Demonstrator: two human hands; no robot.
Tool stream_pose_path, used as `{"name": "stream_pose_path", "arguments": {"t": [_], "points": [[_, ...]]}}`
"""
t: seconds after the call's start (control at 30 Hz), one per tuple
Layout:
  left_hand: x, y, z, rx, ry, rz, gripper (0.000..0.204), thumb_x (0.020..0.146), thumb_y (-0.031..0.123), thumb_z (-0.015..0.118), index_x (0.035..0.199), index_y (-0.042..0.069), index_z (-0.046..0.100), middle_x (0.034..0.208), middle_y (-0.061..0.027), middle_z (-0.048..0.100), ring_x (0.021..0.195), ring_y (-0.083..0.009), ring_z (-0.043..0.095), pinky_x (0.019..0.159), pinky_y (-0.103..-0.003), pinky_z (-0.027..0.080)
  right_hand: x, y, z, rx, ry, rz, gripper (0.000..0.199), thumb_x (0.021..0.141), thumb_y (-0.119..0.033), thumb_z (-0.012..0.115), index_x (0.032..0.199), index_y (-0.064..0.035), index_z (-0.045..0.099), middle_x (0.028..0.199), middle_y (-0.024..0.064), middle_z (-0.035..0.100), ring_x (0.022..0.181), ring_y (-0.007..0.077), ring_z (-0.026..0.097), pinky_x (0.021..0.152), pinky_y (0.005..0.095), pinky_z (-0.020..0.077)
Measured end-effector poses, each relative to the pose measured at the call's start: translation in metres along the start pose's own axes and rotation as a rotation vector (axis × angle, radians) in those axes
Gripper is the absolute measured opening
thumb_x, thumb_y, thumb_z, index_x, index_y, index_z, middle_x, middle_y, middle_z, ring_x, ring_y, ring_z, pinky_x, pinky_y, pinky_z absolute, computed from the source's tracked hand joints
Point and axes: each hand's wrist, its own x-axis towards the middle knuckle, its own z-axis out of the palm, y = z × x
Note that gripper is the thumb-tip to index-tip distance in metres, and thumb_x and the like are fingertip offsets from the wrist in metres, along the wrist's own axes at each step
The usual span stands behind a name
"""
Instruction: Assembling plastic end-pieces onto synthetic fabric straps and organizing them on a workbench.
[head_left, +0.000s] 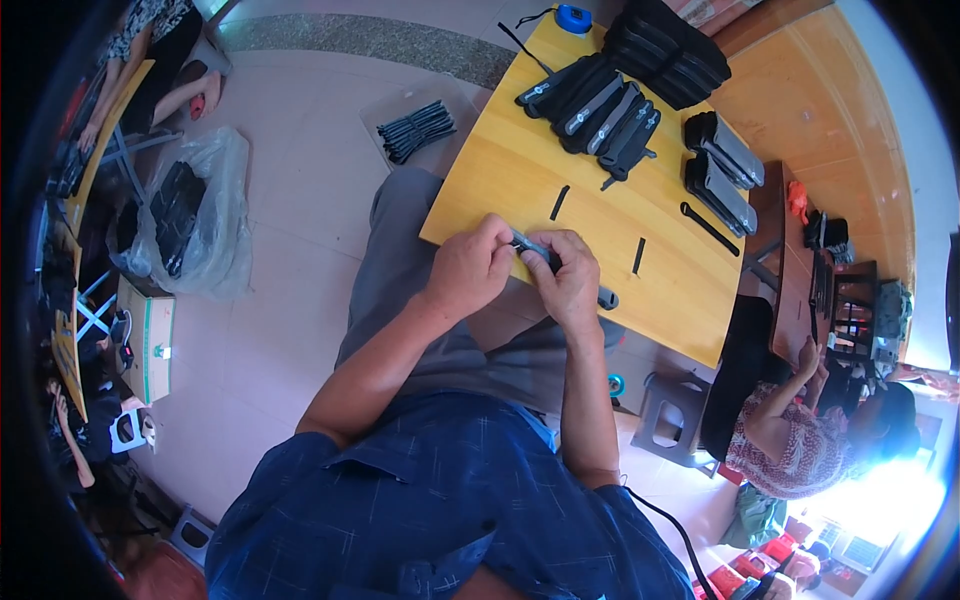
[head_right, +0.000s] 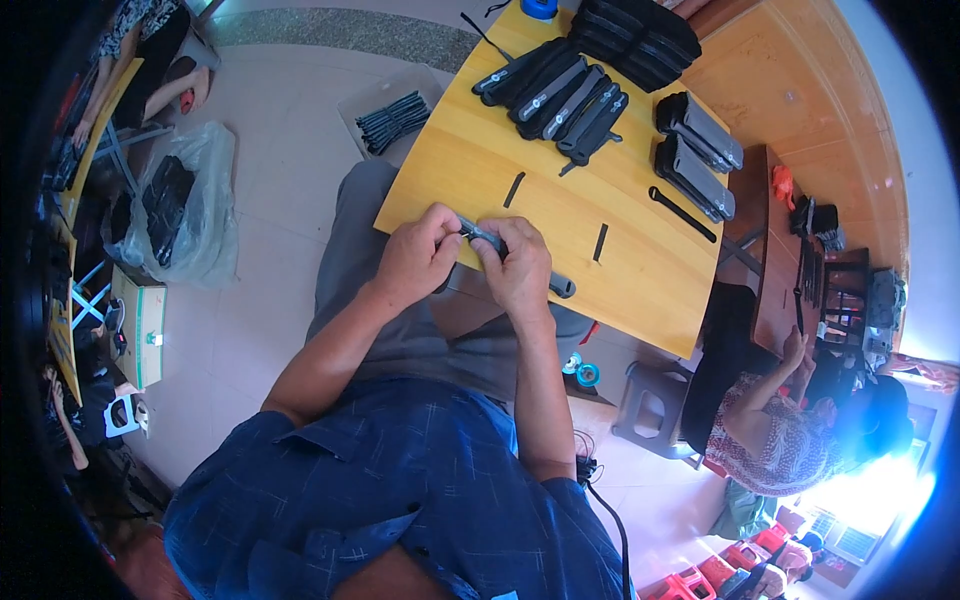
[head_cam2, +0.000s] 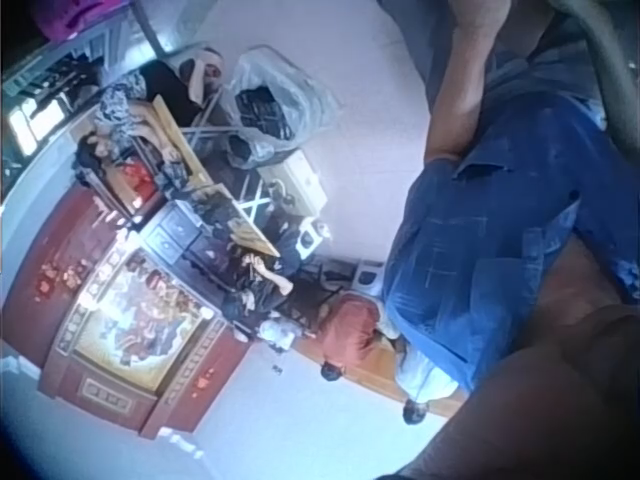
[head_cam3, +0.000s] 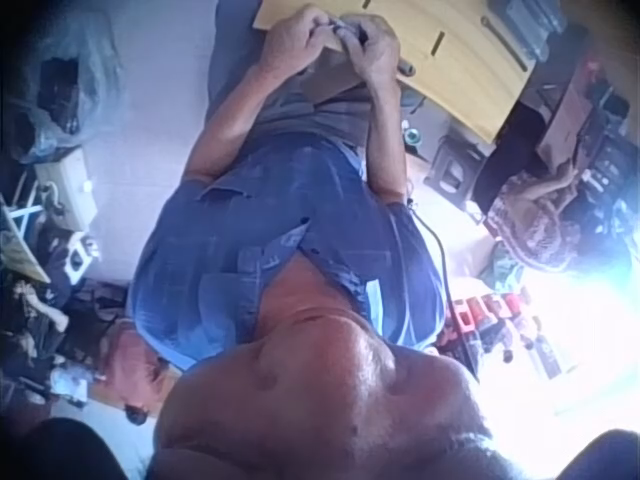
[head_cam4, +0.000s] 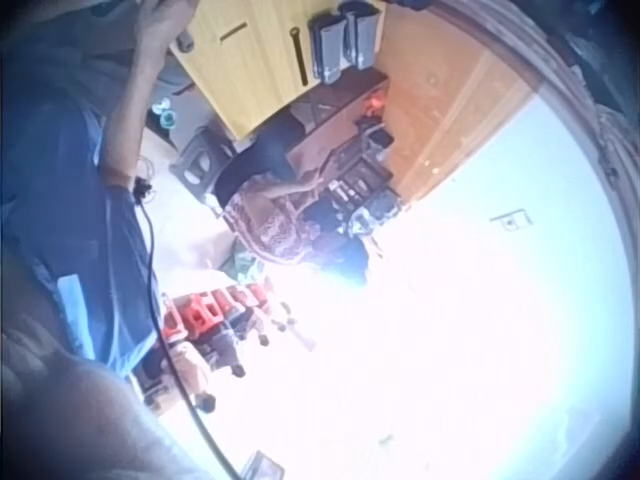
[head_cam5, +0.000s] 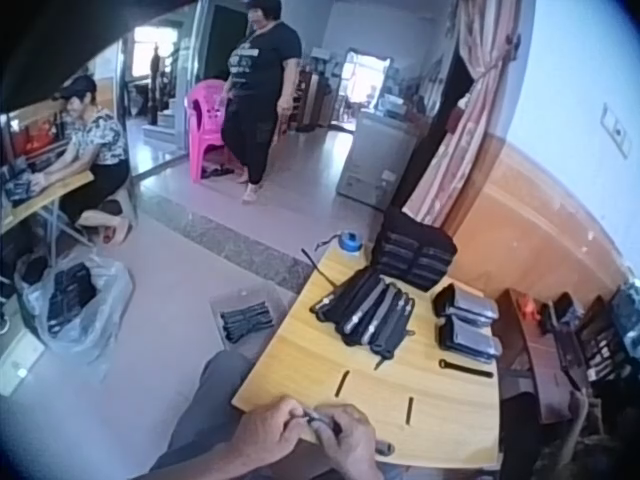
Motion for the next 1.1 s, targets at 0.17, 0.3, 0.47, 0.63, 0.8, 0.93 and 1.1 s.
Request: {"name": "stream_pose_path", "arguments": {"t": [0.17,0.3,0.47,0.63,0.8,0.93,1.1], "points": [[0.0,0.004,-0.002,0.034,-0.039,-0.128,0.028,0.093,0.011,0.063,0.12,0.003,0.059,0.073,-0.0192,0.067,0.07,-0.0394,0.068,0.067,-0.05,0.052,-0.001,-0.002,0.001,0.01,0.008,0.003,0.02,0.083,-0.009,0.081,0.101,-0.0052,0.075,0.093,0.0129,0.07,0.088,0.0326,0.068,0.079,0.0408,0.0544],[0.001,-0.001,0.001,0.017,-0.047,-0.127,0.039,0.093,0.009,0.063,0.131,0.0,0.06,0.07,-0.0193,0.065,0.065,-0.0369,0.067,0.064,-0.047,0.051,-0.002,-0.003,0.005,0.004,0.027,0.013,0.021,0.083,-0.009,0.081,0.102,-0.0057,0.075,0.093,0.013,0.07,0.089,0.0331,0.068,0.08,0.0412,0.0543],[-0.001,0.001,0.002,0.051,-0.034,-0.164,0.037,0.094,0.011,0.063,0.129,0.0,0.062,0.074,-0.0211,0.067,0.07,-0.0393,0.069,0.067,-0.049,0.053,-0.003,-0.002,0.007,-0.007,0.039,0.016,0.022,0.082,-0.009,0.081,0.103,-0.0061,0.075,0.094,0.0137,0.07,0.09,0.034,0.068,0.08,0.0421,0.0543],[-0.001,0.004,0.0,0.123,-0.078,-0.208,0.043,0.096,0.019,0.063,0.135,0.001,0.059,0.091,-0.0253,0.073,0.084,-0.0453,0.071,0.079,-0.054,0.056,-0.002,-0.004,0.006,0.004,0.038,0.028,0.022,0.082,-0.008,0.081,0.103,-0.006,0.075,0.094,0.0142,0.07,0.09,0.0349,0.068,0.08,0.0429,0.054],[-0.005,0.013,0.002,0.344,-0.077,-0.147,0.046,0.097,0.022,0.065,0.138,0.002,0.057,0.084,-0.0228,0.072,0.079,-0.0422,0.072,0.07,-0.053,0.057,-0.002,-0.003,0.007,-0.021,0.058,0.003,0.021,0.082,-0.007,0.081,0.102,-0.0052,0.075,0.094,0.0149,0.07,0.089,0.0354,0.068,0.079,0.0434,0.0537],[-0.007,0.018,0.003,0.394,-0.059,-0.159,0.046,0.098,0.022,0.065,0.138,0.003,0.057,0.081,-0.0213,0.071,0.075,-0.0406,0.072,0.067,-0.051,0.057,-0.002,-0.006,0.008,-0.005,0.061,0.02,0.021,0.082,-0.007,0.08,0.102,-0.0046,0.074,0.093,0.0155,0.07,0.088,0.0353,0.068,0.078,0.0431,0.0538],[-0.006,0.01,0.003,0.367,-0.034,-0.082,0.038,0.098,0.022,0.065,0.133,0.005,0.06,0.082,-0.0196,0.072,0.074,-0.04,0.072,0.065,-0.051,0.057,-0.001,-0.005,0.006,0.026,0.059,0.039,0.021,0.082,-0.006,0.08,0.102,-0.0043,0.075,0.094,0.0156,0.071,0.088,0.0351,0.069,0.079,0.042,0.0547]]}}
